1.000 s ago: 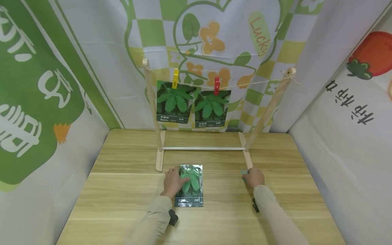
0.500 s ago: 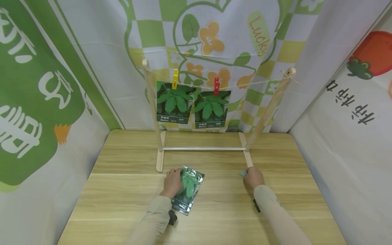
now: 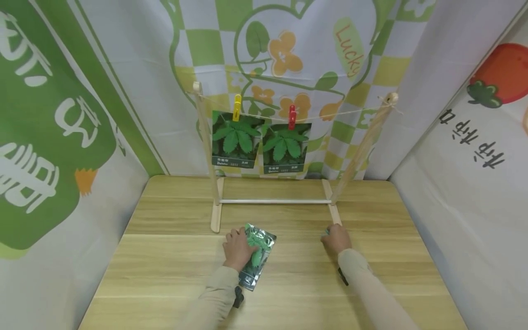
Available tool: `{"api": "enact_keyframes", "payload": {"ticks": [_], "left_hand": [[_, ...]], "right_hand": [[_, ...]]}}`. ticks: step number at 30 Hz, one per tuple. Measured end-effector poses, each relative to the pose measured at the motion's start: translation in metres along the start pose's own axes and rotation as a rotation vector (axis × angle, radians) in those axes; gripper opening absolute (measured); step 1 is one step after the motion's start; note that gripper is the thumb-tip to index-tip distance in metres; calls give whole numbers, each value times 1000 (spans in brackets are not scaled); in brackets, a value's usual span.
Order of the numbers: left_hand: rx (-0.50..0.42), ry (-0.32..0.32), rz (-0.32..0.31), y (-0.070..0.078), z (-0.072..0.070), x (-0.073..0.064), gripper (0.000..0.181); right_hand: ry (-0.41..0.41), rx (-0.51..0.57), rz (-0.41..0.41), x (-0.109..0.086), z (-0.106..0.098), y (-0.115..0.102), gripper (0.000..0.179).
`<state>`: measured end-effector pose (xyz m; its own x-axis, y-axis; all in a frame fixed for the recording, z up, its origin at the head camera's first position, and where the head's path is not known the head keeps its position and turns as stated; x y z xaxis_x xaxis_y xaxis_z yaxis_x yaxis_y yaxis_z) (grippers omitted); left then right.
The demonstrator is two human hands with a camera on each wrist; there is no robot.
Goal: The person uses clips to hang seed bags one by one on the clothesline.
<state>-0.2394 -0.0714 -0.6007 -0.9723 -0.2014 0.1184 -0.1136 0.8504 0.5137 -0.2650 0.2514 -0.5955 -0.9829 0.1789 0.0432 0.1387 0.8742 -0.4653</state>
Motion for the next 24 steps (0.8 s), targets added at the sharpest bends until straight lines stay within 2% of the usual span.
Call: {"api": "enact_keyframes", "payload": {"ticks": [4,10,13,15,18,20,24], "left_hand": [[-25,25,23,1,-1,3,74],[-109,20,-54,-7,-3,7,71],[-169,13,-88,-11,-5,8,65],[-204,30,-85,-12,-10,9,61],[-251,28,-92,-16,-10,13,55],[-286,9,-111,-18,-9,15,49],[-339,-63,-189,-23,-7,19,41]], "right_hand": [[-13,1,-24,4,2,-1,17],[-29,18,-13,3,4,-1,18],[-31,40,-4,1,6,-2,31],[-24,51,-5,1,7,-2,42],[-9,56,-13,0,7,-3,47],[-2,57,-16,0,6,-3,47],[12,49,-34,2,7,-3,48]]}}
Point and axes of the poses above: each hand's wrist, its own x-axis towards the middle knuckle, its own z-axis out of the palm, y = z × x, the point moved 6 cm from there along x, towards the middle knuckle, and after that the axes turned 15 degrees about y, right-handed, at the moved point
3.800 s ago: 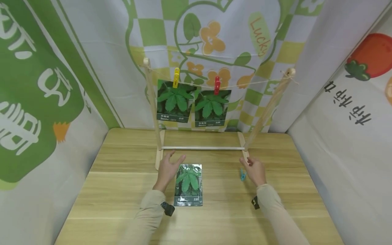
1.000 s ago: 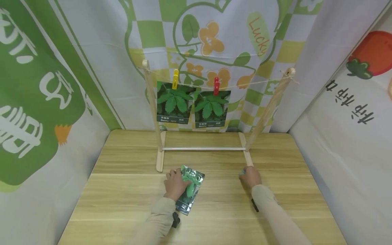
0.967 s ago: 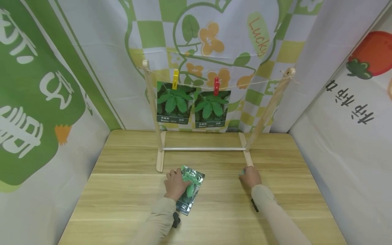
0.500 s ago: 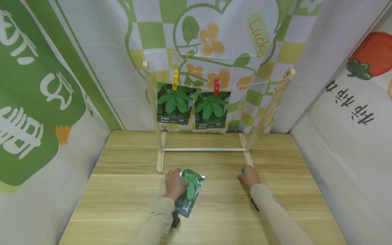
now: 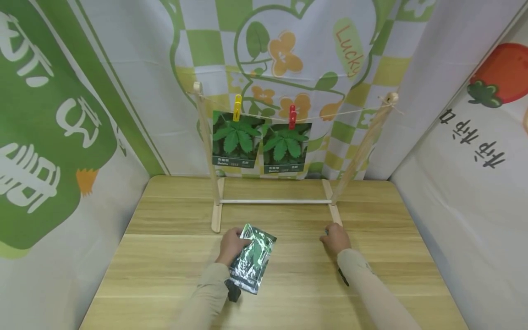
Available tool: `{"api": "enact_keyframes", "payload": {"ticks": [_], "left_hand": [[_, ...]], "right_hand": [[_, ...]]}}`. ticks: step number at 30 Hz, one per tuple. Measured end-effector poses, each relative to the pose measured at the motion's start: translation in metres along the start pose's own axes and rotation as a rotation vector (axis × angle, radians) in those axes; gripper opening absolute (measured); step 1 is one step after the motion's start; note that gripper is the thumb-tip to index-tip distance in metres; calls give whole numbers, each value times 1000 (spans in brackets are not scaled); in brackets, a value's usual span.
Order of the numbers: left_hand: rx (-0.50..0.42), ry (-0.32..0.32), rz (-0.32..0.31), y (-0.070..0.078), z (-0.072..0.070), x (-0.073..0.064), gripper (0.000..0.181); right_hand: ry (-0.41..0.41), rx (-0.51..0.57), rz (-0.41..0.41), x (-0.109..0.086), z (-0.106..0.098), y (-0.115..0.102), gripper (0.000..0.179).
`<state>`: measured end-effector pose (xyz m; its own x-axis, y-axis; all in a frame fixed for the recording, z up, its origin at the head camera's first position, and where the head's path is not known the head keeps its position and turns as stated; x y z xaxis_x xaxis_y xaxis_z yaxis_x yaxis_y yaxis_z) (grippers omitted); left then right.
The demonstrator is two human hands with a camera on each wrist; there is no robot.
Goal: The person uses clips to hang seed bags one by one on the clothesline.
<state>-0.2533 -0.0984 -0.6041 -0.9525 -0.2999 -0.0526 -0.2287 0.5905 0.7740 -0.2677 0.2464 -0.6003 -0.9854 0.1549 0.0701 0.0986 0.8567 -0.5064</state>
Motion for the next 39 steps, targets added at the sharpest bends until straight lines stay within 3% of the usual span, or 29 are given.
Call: {"api": "enact_keyframes", "payload": {"ticks": [3,6,17,22,39], "left_hand": [[-17,-31,-72,-2,-1,0,38],[-33,-42,-128,-3,1,0,35],[-94,-45,-173,-8,3,2,33],[-150,-51,-195,-8,2,2,30],[-269,-73,-268,2,-2,2,27]], "right_hand": [[8,-6,-12,1,0,1,46],[20,-2,-5,1,-1,3,30],[-24,48,58,0,-8,1,17],[-37,51,72,0,-8,4,41],[-60,178,153,-2,-19,2,46]]}}
Point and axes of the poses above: each hand's wrist, its own x-axis towards the middle knuckle, its own z-axis out of the palm, y = z × x, the point moved 6 cm from there along x, towards the middle knuckle, and after that the axes turned 15 degrees about y, right-handed, at the moved point
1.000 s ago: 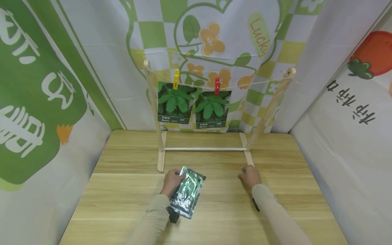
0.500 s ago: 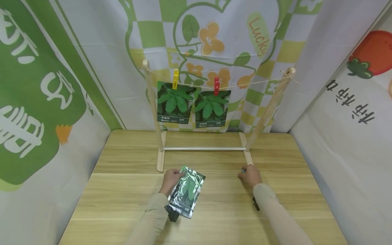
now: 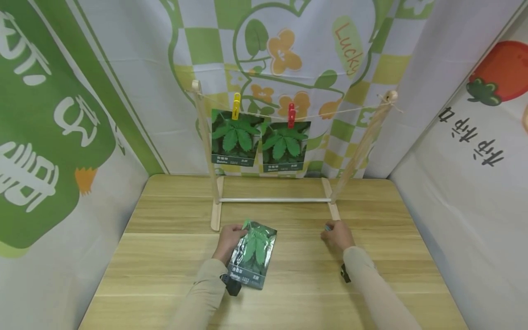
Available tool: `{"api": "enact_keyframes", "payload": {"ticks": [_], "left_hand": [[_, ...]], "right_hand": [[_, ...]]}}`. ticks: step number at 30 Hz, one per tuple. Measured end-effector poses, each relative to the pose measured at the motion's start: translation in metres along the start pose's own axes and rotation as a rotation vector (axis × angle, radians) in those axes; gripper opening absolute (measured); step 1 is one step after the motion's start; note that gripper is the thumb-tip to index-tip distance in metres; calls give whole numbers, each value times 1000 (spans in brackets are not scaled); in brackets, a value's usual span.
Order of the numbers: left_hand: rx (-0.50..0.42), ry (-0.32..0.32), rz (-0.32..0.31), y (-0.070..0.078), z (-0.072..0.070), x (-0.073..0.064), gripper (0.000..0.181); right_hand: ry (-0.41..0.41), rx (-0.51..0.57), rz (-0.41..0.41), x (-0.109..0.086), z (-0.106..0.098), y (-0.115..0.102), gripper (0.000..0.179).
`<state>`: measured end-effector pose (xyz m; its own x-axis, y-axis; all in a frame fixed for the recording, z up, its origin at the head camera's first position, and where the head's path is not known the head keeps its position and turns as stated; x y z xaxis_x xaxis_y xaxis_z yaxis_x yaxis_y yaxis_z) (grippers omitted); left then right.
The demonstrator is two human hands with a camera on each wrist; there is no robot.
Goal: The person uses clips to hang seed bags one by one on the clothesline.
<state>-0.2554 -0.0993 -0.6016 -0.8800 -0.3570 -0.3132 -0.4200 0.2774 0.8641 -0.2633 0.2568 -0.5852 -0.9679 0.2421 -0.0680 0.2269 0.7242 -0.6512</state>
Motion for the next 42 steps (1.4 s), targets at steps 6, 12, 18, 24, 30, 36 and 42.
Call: {"api": "enact_keyframes", "payload": {"ticks": [6,12,18,24,30,36,42], "left_hand": [[-51,14,15,3,-1,3,28],[-57,18,-19,9,-2,2,28],[-80,42,-49,14,-5,2,32],[-120,69,-21,23,-9,2,32],[-139,86,15,31,-12,2,31],[-145,97,16,34,-12,2,28],[-157,105,14,38,-13,0,26]], "right_hand": [[0,15,-24,1,-7,-10,43],[22,29,-77,4,-12,-16,42],[38,47,-98,7,-19,-20,43],[75,77,-123,7,-31,-26,42],[68,89,-74,8,-38,-29,44],[68,106,-67,9,-45,-35,41],[76,121,-96,8,-54,-46,43]]}}
Point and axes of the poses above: each hand's wrist, its own x-axis towards the middle knuckle, its own z-axis out of the palm, y = z × x, the point moved 6 cm from there along x, towards the middle knuckle, and after that the axes turned 15 degrees about y, right-handed, at the moved point
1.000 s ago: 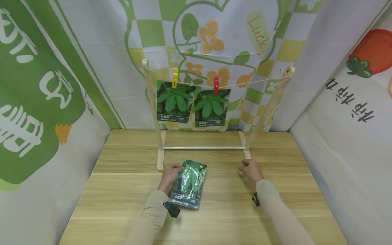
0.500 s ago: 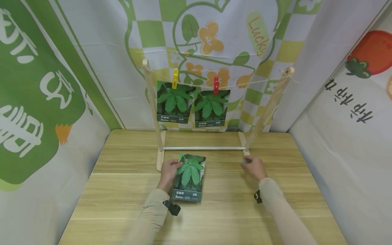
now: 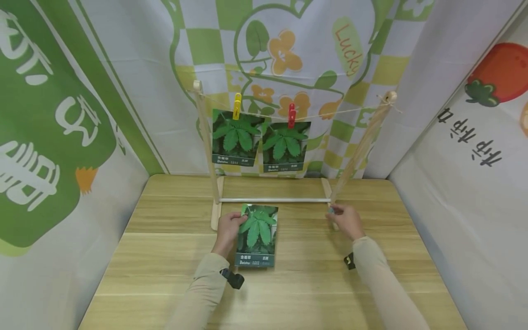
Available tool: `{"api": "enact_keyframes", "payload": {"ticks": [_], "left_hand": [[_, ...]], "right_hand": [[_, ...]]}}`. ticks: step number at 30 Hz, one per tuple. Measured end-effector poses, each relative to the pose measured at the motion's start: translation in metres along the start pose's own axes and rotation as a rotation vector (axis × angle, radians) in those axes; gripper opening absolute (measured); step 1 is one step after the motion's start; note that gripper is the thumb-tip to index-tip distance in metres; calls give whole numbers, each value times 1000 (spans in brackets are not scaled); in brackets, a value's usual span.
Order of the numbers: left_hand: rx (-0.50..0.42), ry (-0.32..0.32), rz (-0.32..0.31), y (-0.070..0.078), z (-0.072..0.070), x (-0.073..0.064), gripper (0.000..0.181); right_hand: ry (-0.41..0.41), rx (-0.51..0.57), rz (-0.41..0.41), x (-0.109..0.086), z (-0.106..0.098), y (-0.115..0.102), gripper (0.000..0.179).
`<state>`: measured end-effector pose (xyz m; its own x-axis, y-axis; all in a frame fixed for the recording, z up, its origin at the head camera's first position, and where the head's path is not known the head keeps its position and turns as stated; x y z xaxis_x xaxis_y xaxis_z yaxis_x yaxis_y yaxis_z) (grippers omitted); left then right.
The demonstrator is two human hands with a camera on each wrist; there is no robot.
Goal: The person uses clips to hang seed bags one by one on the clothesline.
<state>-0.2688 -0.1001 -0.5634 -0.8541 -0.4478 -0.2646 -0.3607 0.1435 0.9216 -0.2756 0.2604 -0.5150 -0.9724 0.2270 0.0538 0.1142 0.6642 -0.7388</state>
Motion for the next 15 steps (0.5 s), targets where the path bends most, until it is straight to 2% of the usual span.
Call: {"api": "enact_keyframes", "payload": {"ticks": [5,15], "left_hand": [[-11,-13,-12,2,0,0,30],[-49,-5,31,16,1,2,28]], "right_hand": [[6,1,-47,4,-5,-8,43],[56,52,-30,6,-20,-20,41]]}}
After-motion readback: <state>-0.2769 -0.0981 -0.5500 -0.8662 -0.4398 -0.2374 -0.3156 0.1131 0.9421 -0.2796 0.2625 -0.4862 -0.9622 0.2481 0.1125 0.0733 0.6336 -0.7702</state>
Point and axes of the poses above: each hand's wrist, its own x-axis towards the middle knuckle, its own z-axis out of the palm, y = z × x, the point moved 6 cm from there along x, towards the middle knuckle, and after that the axes turned 15 degrees about y, right-handed, at the moved point
